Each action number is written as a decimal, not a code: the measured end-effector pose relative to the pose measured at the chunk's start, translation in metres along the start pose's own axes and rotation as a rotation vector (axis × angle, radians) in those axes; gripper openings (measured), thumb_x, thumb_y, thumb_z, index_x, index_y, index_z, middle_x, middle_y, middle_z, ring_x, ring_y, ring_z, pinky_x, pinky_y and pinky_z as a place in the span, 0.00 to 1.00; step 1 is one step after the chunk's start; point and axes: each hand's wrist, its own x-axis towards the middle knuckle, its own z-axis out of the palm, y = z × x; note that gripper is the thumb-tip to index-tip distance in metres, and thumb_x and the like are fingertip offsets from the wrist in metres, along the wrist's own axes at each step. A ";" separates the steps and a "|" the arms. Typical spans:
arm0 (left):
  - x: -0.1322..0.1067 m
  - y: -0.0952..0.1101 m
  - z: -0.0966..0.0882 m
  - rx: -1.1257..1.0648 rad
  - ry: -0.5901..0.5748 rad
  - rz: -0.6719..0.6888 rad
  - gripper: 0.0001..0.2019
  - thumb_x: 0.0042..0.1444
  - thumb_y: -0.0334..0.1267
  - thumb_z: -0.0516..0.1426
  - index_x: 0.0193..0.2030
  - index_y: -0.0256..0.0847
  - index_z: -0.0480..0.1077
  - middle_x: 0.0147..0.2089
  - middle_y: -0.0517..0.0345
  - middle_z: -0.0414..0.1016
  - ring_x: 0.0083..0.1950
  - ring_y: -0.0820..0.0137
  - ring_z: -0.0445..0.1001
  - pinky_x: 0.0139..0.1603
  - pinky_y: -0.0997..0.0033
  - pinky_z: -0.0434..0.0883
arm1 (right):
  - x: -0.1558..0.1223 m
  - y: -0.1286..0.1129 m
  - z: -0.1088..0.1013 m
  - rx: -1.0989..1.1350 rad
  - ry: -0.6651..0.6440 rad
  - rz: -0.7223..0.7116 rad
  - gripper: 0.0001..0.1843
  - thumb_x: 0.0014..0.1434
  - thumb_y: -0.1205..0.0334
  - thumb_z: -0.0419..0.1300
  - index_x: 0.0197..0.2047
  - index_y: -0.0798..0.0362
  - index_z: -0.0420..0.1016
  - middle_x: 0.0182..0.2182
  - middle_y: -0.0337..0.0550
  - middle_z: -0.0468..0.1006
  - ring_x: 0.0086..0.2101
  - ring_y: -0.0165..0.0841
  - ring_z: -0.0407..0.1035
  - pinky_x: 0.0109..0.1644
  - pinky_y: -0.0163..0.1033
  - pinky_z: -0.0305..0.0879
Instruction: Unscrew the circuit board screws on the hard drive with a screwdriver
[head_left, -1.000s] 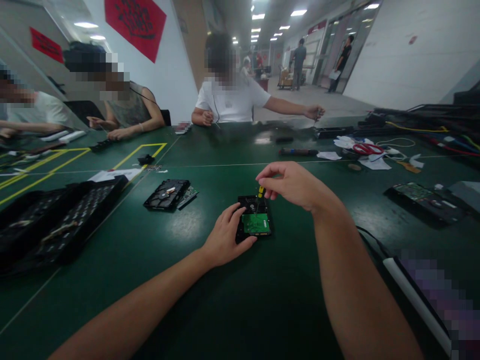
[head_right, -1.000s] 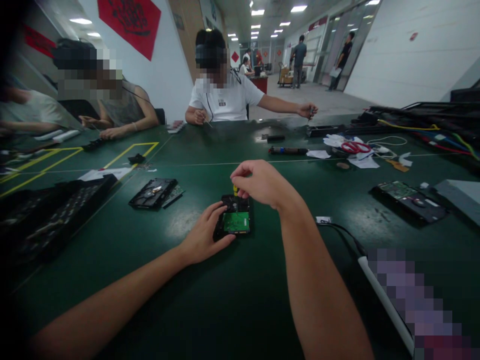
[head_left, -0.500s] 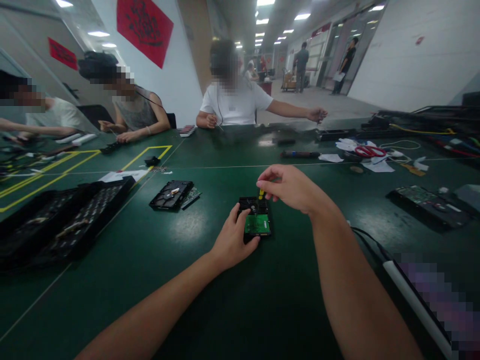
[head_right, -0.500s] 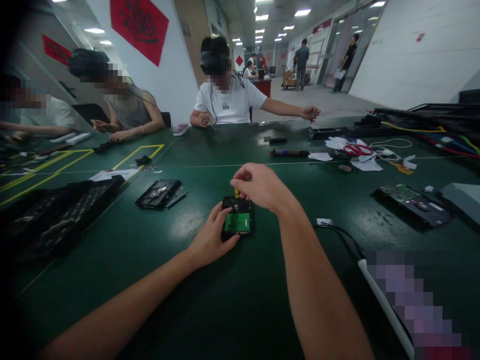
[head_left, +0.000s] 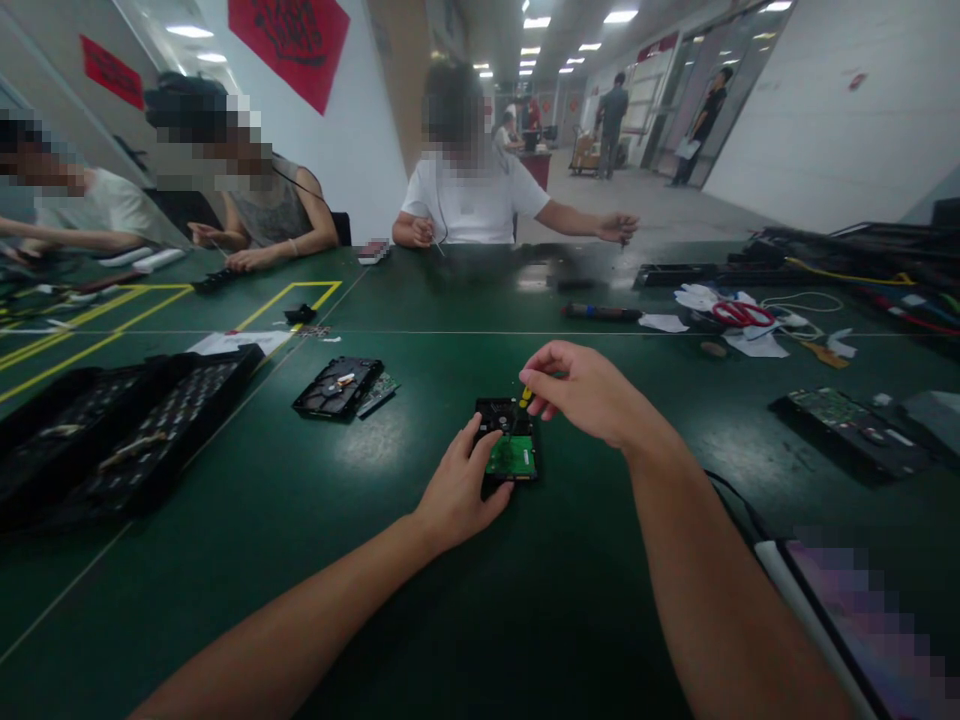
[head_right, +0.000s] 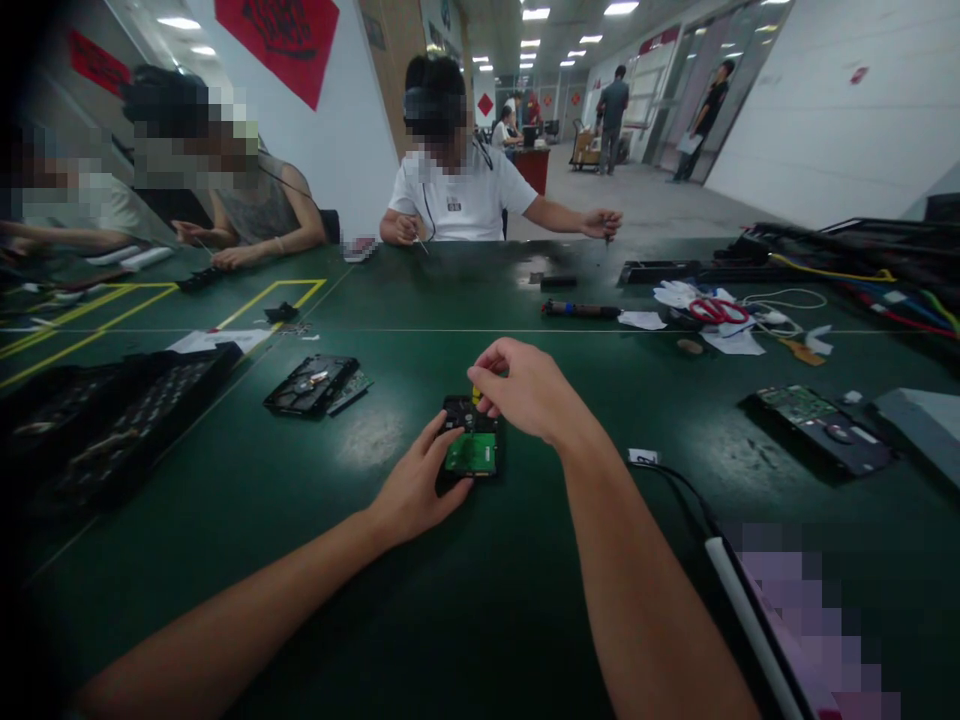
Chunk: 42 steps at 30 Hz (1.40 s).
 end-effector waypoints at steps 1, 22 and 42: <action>0.000 0.000 0.000 -0.008 -0.002 0.008 0.36 0.62 0.41 0.63 0.74 0.45 0.55 0.81 0.37 0.46 0.77 0.42 0.60 0.73 0.35 0.66 | -0.001 0.000 0.000 -0.003 -0.002 -0.005 0.05 0.67 0.59 0.64 0.42 0.51 0.76 0.33 0.44 0.84 0.27 0.33 0.78 0.31 0.39 0.77; 0.004 0.000 -0.003 -0.058 -0.162 0.158 0.32 0.67 0.43 0.59 0.75 0.49 0.55 0.81 0.43 0.50 0.79 0.47 0.57 0.74 0.39 0.67 | -0.062 0.036 0.012 -0.375 0.410 -0.337 0.08 0.74 0.54 0.55 0.47 0.46 0.73 0.43 0.45 0.81 0.41 0.39 0.77 0.48 0.46 0.72; 0.003 -0.002 0.001 -0.035 -0.181 0.154 0.30 0.69 0.46 0.59 0.74 0.45 0.57 0.81 0.43 0.50 0.80 0.45 0.56 0.75 0.38 0.65 | -0.061 0.093 0.027 -0.336 0.497 -0.466 0.29 0.69 0.59 0.63 0.70 0.41 0.62 0.57 0.49 0.77 0.45 0.41 0.79 0.52 0.51 0.79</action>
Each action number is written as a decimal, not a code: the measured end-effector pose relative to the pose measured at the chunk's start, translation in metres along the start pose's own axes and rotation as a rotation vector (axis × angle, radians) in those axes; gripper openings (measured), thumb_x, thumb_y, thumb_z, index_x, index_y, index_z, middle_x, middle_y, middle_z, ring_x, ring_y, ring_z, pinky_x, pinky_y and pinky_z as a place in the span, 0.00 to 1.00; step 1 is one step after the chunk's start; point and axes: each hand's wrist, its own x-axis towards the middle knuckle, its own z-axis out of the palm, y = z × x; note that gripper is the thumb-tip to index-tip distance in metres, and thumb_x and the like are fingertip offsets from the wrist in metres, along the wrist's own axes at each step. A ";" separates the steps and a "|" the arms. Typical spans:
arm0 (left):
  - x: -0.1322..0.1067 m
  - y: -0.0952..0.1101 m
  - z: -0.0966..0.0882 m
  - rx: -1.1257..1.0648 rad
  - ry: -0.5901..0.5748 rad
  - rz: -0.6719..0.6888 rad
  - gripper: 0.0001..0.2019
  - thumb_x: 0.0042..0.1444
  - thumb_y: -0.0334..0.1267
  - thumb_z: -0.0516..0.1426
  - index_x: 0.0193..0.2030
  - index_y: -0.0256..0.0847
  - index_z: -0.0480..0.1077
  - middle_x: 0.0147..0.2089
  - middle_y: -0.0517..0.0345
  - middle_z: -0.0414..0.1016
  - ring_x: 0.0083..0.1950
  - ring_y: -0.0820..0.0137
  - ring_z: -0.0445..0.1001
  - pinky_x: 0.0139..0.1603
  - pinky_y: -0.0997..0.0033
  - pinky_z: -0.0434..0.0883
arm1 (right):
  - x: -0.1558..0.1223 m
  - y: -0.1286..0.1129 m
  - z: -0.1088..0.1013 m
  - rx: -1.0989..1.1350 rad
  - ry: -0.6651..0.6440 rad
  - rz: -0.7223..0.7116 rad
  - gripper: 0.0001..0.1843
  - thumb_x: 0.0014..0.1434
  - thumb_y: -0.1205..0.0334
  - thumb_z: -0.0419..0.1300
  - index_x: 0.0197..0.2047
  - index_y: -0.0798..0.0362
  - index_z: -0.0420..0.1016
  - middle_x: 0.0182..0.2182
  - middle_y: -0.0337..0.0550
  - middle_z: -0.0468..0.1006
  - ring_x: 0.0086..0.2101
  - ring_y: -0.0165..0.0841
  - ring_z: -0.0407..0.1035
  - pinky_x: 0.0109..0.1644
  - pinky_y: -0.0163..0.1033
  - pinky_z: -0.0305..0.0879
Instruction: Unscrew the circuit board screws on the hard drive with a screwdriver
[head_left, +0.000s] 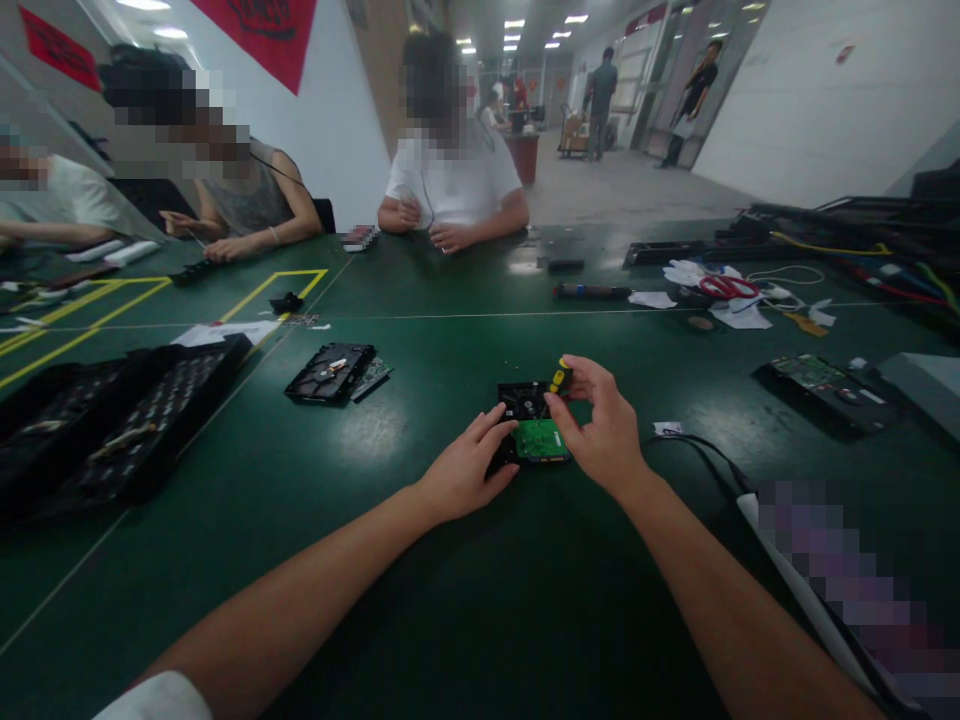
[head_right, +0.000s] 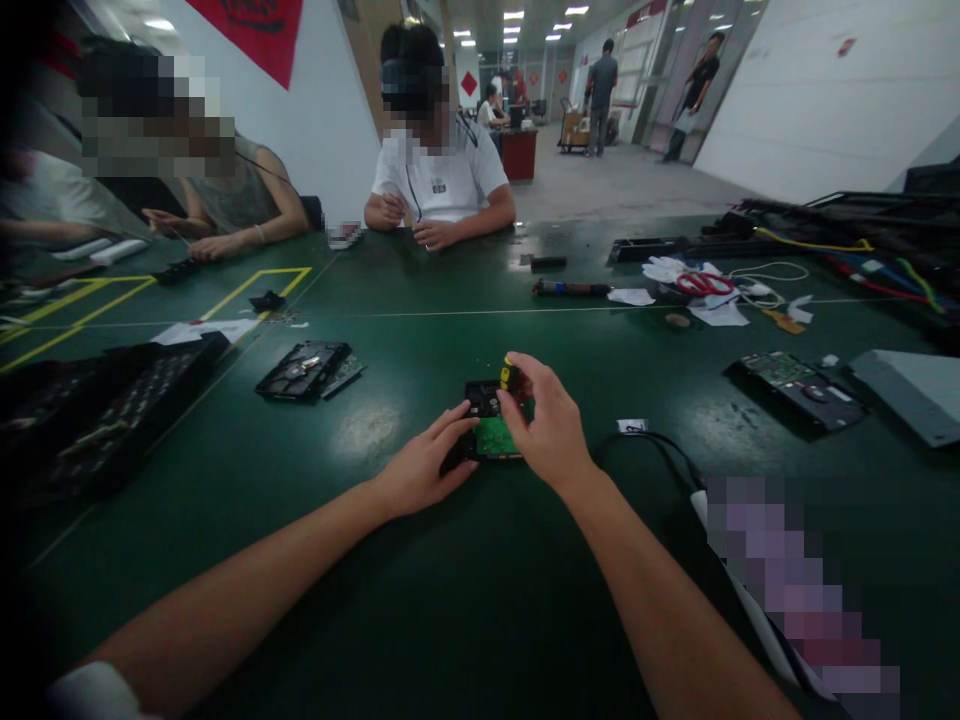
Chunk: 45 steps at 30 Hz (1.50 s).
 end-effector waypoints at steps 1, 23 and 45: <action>0.001 0.000 0.000 0.000 0.008 0.009 0.30 0.69 0.46 0.59 0.74 0.44 0.57 0.81 0.42 0.51 0.79 0.46 0.57 0.75 0.38 0.65 | 0.000 0.001 0.001 0.007 0.010 -0.009 0.29 0.68 0.58 0.63 0.70 0.41 0.62 0.57 0.49 0.77 0.44 0.41 0.79 0.51 0.51 0.80; 0.012 -0.009 -0.022 0.095 0.054 0.163 0.34 0.66 0.51 0.60 0.73 0.42 0.56 0.70 0.42 0.69 0.70 0.50 0.70 0.72 0.44 0.68 | 0.058 -0.032 -0.006 -0.050 -0.076 -0.037 0.07 0.70 0.56 0.62 0.45 0.49 0.75 0.41 0.44 0.80 0.33 0.34 0.74 0.40 0.42 0.70; 0.000 -0.029 -0.026 0.091 0.090 0.046 0.38 0.64 0.55 0.62 0.75 0.42 0.55 0.71 0.39 0.66 0.71 0.49 0.67 0.72 0.44 0.67 | 0.098 -0.052 -0.001 0.436 -0.389 0.461 0.06 0.63 0.67 0.66 0.39 0.52 0.72 0.27 0.40 0.80 0.24 0.31 0.76 0.26 0.34 0.73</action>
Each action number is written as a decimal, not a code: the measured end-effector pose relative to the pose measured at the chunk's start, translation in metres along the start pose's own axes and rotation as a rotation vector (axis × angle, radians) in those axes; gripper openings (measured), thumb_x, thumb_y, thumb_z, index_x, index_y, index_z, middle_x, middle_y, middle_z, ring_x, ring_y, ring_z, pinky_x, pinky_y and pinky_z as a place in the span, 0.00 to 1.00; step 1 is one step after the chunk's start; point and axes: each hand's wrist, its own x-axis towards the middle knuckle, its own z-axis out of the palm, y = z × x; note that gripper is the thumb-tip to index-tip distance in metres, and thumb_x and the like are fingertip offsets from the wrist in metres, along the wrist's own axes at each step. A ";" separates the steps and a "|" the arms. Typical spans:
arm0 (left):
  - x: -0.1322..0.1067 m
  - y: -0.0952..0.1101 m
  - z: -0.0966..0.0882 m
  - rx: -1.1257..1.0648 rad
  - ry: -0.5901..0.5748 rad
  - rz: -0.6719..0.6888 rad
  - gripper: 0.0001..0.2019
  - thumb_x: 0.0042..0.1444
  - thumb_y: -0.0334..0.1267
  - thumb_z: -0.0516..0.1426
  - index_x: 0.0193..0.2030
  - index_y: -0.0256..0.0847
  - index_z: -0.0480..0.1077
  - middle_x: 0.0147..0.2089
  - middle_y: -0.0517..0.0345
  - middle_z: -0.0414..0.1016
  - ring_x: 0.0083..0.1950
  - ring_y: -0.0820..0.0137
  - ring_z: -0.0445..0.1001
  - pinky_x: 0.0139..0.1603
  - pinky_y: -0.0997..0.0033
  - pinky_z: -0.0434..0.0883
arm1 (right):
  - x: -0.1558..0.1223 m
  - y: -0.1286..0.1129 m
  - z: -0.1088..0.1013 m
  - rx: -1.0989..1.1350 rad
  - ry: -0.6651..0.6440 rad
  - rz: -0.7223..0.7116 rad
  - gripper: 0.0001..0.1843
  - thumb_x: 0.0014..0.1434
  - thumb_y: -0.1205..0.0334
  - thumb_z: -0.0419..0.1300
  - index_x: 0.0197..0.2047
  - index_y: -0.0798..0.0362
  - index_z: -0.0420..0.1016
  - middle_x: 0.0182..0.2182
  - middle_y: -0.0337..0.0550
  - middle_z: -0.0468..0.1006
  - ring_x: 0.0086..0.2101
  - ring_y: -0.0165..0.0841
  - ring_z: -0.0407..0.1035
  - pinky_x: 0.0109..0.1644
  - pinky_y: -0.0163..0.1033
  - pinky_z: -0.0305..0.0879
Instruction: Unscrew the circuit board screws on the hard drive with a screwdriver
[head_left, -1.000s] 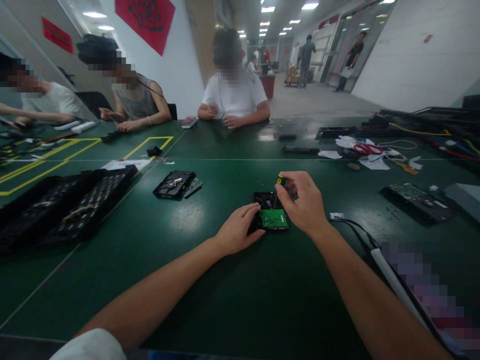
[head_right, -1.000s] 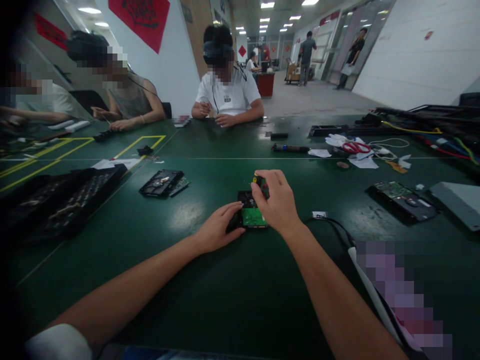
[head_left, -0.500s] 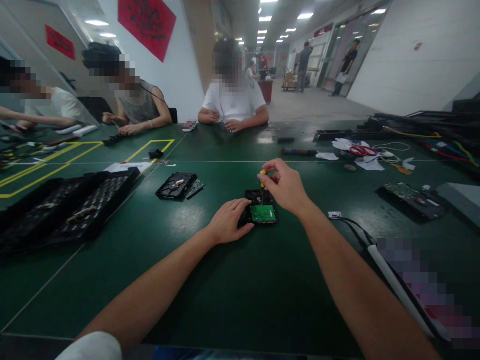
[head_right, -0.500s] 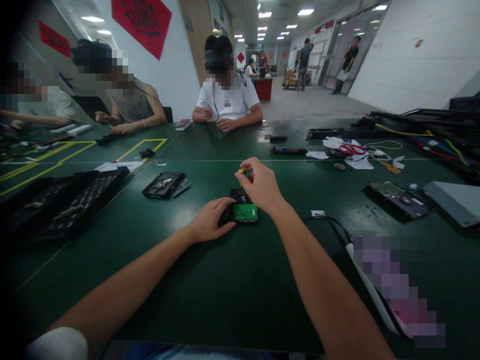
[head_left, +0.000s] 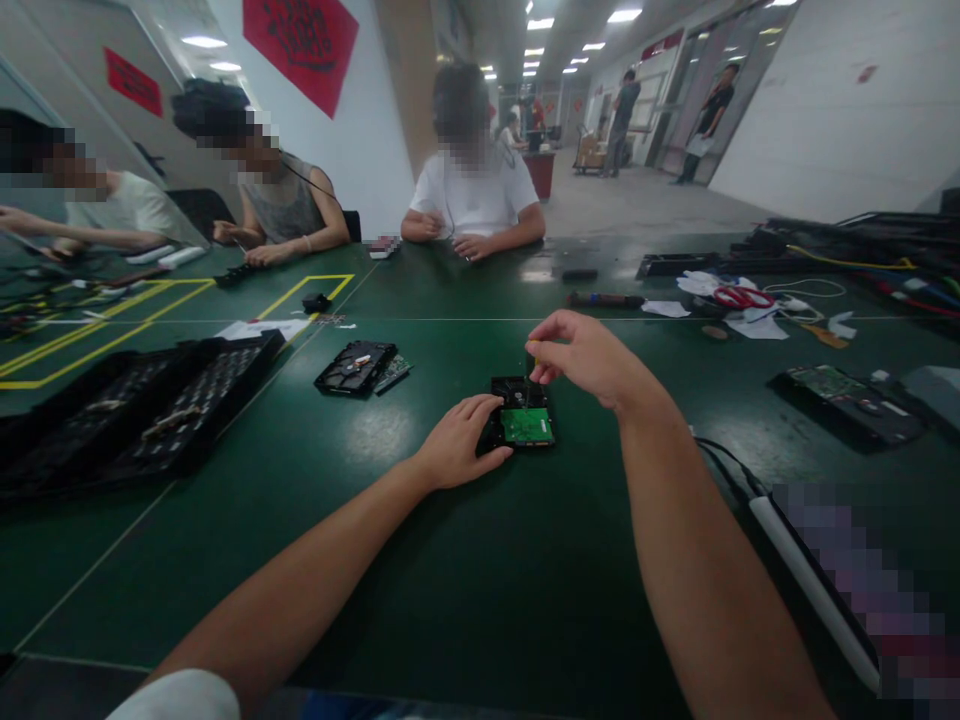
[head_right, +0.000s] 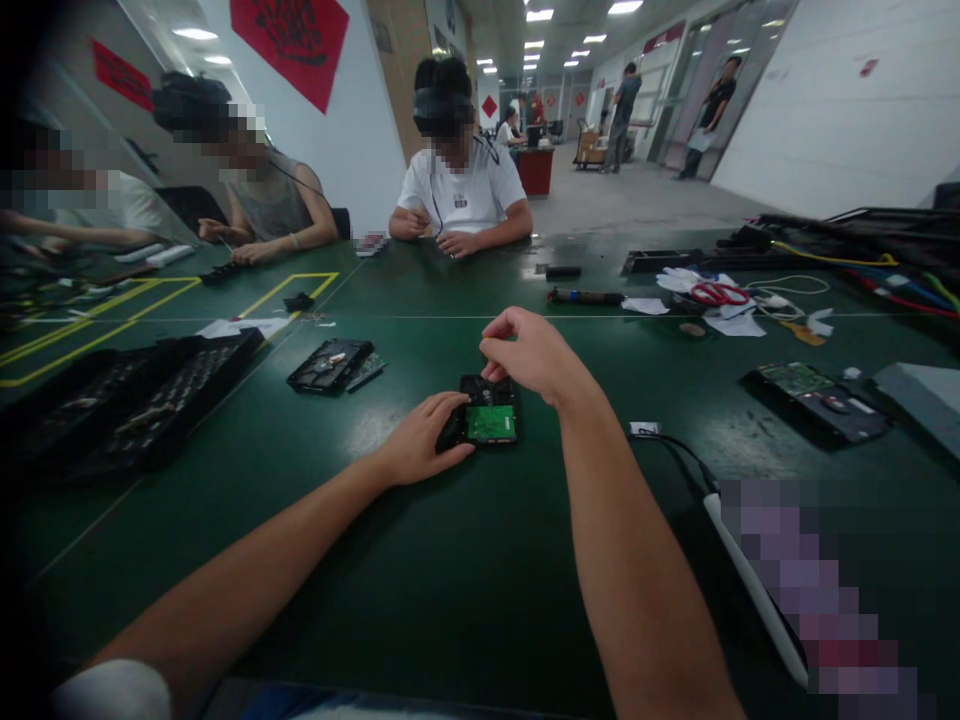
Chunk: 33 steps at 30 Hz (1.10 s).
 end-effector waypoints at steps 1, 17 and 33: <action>0.000 0.000 0.000 0.001 -0.002 -0.001 0.39 0.63 0.56 0.62 0.75 0.43 0.55 0.71 0.40 0.66 0.71 0.49 0.67 0.72 0.43 0.67 | -0.002 -0.001 0.000 -0.023 -0.001 -0.004 0.06 0.63 0.64 0.66 0.39 0.52 0.72 0.27 0.40 0.80 0.24 0.31 0.76 0.26 0.34 0.72; 0.001 -0.003 0.001 -0.031 0.020 0.018 0.38 0.63 0.53 0.63 0.75 0.45 0.56 0.70 0.42 0.68 0.72 0.50 0.67 0.72 0.43 0.68 | -0.006 -0.001 -0.001 -0.205 0.087 -0.064 0.10 0.60 0.56 0.72 0.38 0.53 0.78 0.34 0.44 0.83 0.23 0.28 0.72 0.23 0.34 0.65; 0.000 -0.003 0.001 -0.012 0.010 0.034 0.37 0.64 0.53 0.63 0.75 0.45 0.56 0.71 0.42 0.68 0.71 0.49 0.68 0.72 0.41 0.68 | 0.000 0.007 -0.003 -0.269 0.052 -0.151 0.10 0.60 0.54 0.72 0.38 0.52 0.82 0.35 0.45 0.85 0.29 0.33 0.76 0.31 0.37 0.71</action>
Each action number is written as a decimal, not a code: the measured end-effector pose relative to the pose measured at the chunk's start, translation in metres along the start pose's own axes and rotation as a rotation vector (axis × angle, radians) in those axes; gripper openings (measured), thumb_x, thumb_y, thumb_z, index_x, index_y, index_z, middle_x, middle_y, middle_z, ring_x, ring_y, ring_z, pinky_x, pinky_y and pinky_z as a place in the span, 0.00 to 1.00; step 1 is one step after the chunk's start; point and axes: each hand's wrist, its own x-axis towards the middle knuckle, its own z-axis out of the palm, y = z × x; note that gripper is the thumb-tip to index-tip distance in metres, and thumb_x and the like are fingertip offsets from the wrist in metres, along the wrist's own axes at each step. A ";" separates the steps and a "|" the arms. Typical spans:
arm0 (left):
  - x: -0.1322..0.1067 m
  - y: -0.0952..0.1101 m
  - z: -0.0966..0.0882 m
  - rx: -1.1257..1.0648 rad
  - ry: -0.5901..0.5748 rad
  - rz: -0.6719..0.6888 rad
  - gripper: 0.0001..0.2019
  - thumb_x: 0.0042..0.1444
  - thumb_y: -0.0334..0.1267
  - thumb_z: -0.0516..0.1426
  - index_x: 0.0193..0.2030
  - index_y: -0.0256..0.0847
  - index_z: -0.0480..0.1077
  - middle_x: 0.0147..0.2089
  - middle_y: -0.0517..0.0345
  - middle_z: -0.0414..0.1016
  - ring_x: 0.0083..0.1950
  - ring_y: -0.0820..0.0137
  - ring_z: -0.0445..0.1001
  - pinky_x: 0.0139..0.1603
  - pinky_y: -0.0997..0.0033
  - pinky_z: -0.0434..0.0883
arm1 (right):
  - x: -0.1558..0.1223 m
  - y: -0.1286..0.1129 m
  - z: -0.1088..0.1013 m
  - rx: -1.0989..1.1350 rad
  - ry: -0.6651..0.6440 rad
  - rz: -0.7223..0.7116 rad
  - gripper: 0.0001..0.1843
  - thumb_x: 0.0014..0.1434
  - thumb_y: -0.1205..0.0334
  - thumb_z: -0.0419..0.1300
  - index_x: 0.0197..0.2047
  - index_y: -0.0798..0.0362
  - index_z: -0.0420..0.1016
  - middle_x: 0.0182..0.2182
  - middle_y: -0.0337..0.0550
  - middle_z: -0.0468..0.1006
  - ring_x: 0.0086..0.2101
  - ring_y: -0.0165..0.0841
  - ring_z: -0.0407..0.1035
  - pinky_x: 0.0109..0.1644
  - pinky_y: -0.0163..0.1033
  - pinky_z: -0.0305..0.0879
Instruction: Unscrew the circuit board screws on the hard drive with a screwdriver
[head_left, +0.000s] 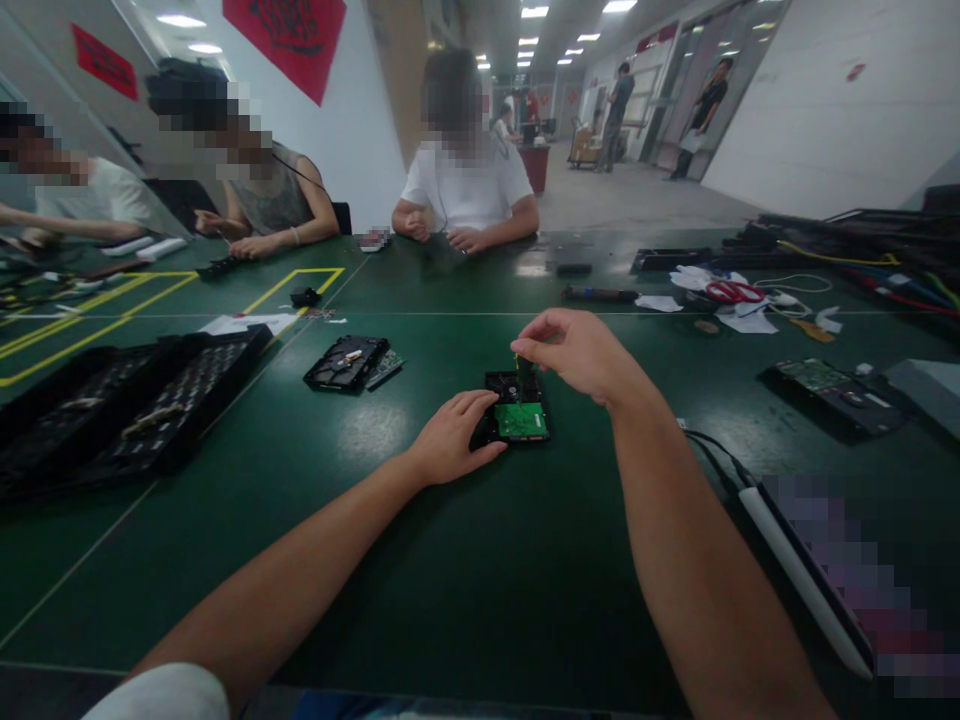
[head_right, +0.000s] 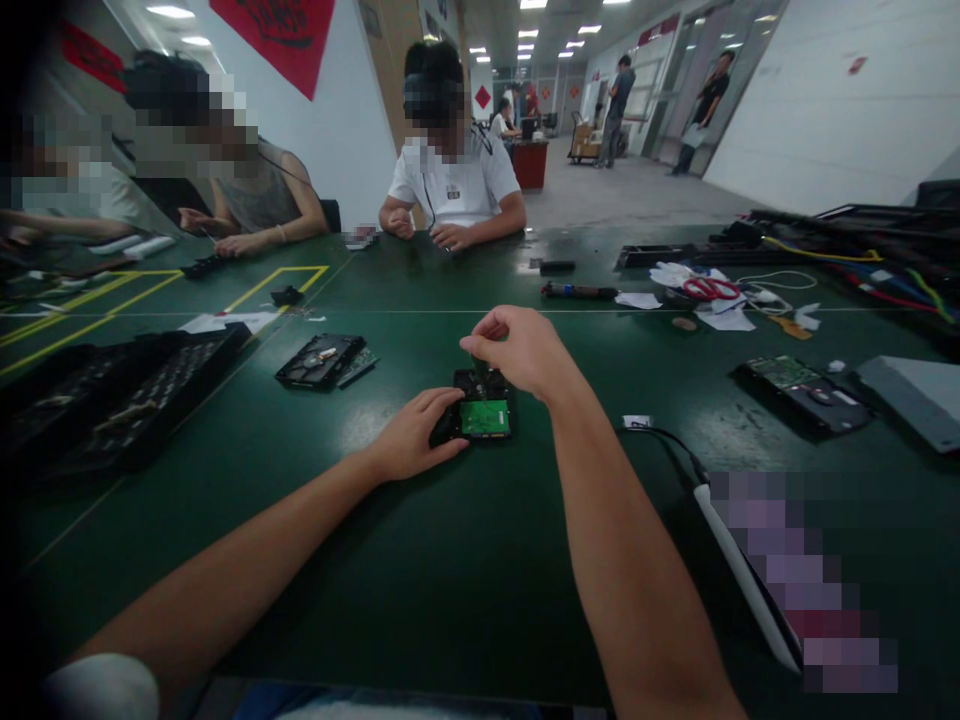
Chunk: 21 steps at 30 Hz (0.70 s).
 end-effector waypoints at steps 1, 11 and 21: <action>0.000 0.000 0.000 -0.002 -0.001 0.000 0.37 0.64 0.53 0.63 0.75 0.46 0.56 0.71 0.42 0.68 0.71 0.49 0.68 0.72 0.41 0.68 | 0.000 0.000 0.000 -0.006 0.000 0.011 0.12 0.59 0.53 0.73 0.37 0.52 0.80 0.35 0.45 0.85 0.28 0.33 0.76 0.30 0.37 0.71; -0.001 -0.001 0.000 0.007 -0.002 0.006 0.37 0.65 0.53 0.62 0.75 0.44 0.56 0.71 0.42 0.67 0.72 0.50 0.67 0.72 0.42 0.68 | 0.000 -0.002 0.000 0.127 -0.020 0.089 0.03 0.66 0.65 0.64 0.42 0.54 0.79 0.32 0.44 0.82 0.27 0.31 0.76 0.30 0.36 0.74; 0.000 0.003 -0.002 0.007 0.002 0.015 0.36 0.65 0.52 0.62 0.75 0.45 0.56 0.71 0.42 0.67 0.72 0.49 0.68 0.72 0.41 0.69 | -0.003 -0.005 0.002 -0.111 0.046 0.031 0.16 0.57 0.49 0.73 0.36 0.52 0.79 0.35 0.46 0.83 0.30 0.35 0.76 0.33 0.40 0.70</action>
